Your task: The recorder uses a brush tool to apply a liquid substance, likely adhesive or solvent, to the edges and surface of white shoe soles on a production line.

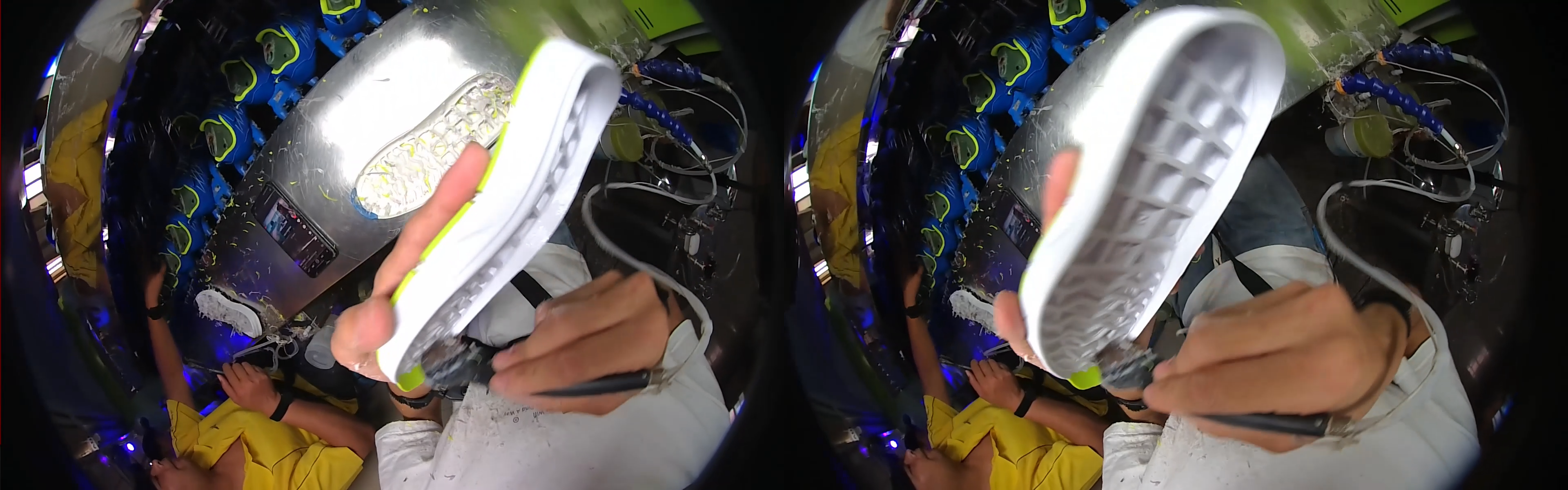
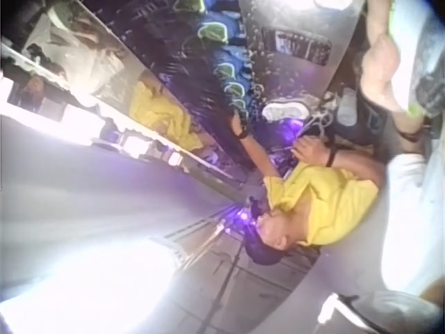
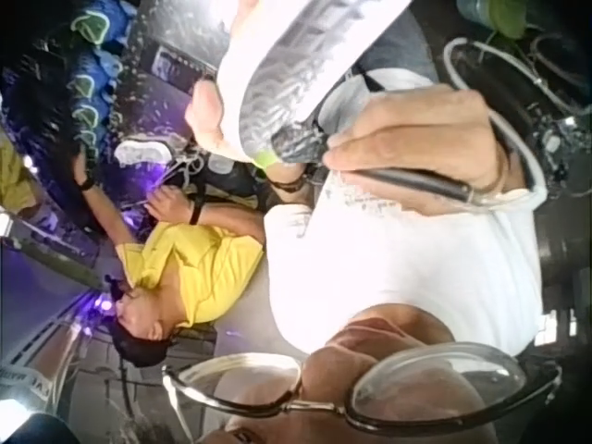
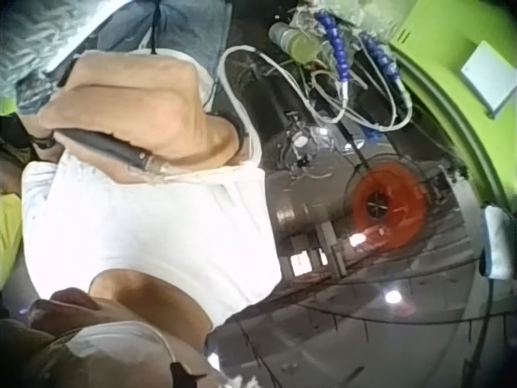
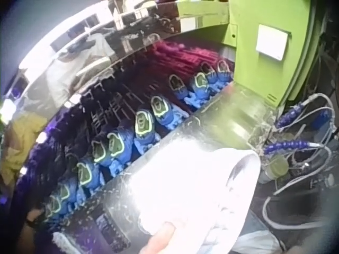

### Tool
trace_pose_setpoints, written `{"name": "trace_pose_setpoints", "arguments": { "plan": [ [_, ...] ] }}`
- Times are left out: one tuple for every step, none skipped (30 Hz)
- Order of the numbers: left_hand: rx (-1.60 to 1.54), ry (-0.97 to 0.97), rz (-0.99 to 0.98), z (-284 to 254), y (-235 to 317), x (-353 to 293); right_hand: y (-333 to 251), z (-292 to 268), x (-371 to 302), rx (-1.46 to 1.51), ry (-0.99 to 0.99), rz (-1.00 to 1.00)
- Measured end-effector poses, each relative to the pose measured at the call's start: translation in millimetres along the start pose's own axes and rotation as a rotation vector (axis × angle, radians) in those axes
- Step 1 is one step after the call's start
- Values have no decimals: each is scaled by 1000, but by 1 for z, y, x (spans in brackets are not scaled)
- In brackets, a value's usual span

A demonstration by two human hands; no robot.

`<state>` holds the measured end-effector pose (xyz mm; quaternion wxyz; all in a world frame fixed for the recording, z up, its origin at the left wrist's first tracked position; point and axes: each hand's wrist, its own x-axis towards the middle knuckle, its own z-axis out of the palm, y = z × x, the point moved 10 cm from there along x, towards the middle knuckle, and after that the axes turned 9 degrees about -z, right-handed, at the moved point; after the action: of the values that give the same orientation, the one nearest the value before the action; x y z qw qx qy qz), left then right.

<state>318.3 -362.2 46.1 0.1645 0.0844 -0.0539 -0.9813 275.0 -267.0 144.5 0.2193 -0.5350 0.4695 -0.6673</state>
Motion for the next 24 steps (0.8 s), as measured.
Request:
{"name": "trace_pose_setpoints", "arguments": {
  "plan": [
    [-12, 15, 13, 0, 1, -2, -1, 8, 2, 48, -15, 21],
    [-24, 24, 25, 2, 3, -4, 0, 7, 6, 44, -23, 16],
    [-40, 26, 22, 2, 2, -2, 10, 3, 8, 154, -72, 29],
    [-54, 27, 23, 2, 1, 0, 18, 0, 10, 267, -124, 41],
    [-62, 32, 36, 5, 4, 0, 19, 2, 12, 389, -184, 50],
    [-71, 36, 49, 7, 7, 0, 13, 2, 14, 385, -196, 41],
    [-82, 41, 62, 8, 10, 1, 25, -11, 11, 223, -59, 223],
    [-91, 48, 81, 10, 14, -1, 35, -25, 3, 62, 77, 400],
    [159, -69, 2, 13, 16, 2, 31, -9, 3, 96, -37, 323],
    [75, -38, -2, 10, 14, 1, 24, 14, 8, 151, -199, 191],
    [69, -63, -20, 12, 16, 1, 14, 23, 15, 148, -278, 112],
    [62, -86, -39, 12, 18, 1, 4, 31, 21, 146, -357, 35],
    [56, -93, -30, 15, 22, 1, -3, 28, 32, 247, -366, -16],
    [138, -50, -27, 16, 24, 3, -4, 16, 38, 213, -293, -87],
    [219, -6, -25, 15, 26, 5, 5, -2, 41, 190, -211, 20],
    [211, -10, -26, 16, 29, 6, 13, -20, 42, 165, -128, 128],
    [131, -18, -49, 15, 31, 1, 11, -40, 46, -33, -1, 117],
    [51, -28, -75, 15, 32, -3, 5, -58, 48, -230, 129, 104],
    [55, -129, -75, 23, 33, -6, 0, -58, 51, -383, 177, 89],
    [62, -133, -65, 30, 35, -4, 6, -43, 55, -381, 149, 131],
    [72, 12, 23, 27, 41, 2, 6, -25, 57, -390, 51, 86],
    [83, 154, 112, 22, 50, 4, 6, -7, 57, -400, -45, 39],
    [95, -31, 65, 23, 52, 11, 8, 9, 55, -265, -92, 59],
    [2, -67, 73, 23, 56, 17, 14, 27, 53, -114, -148, 82]
  ]
}}
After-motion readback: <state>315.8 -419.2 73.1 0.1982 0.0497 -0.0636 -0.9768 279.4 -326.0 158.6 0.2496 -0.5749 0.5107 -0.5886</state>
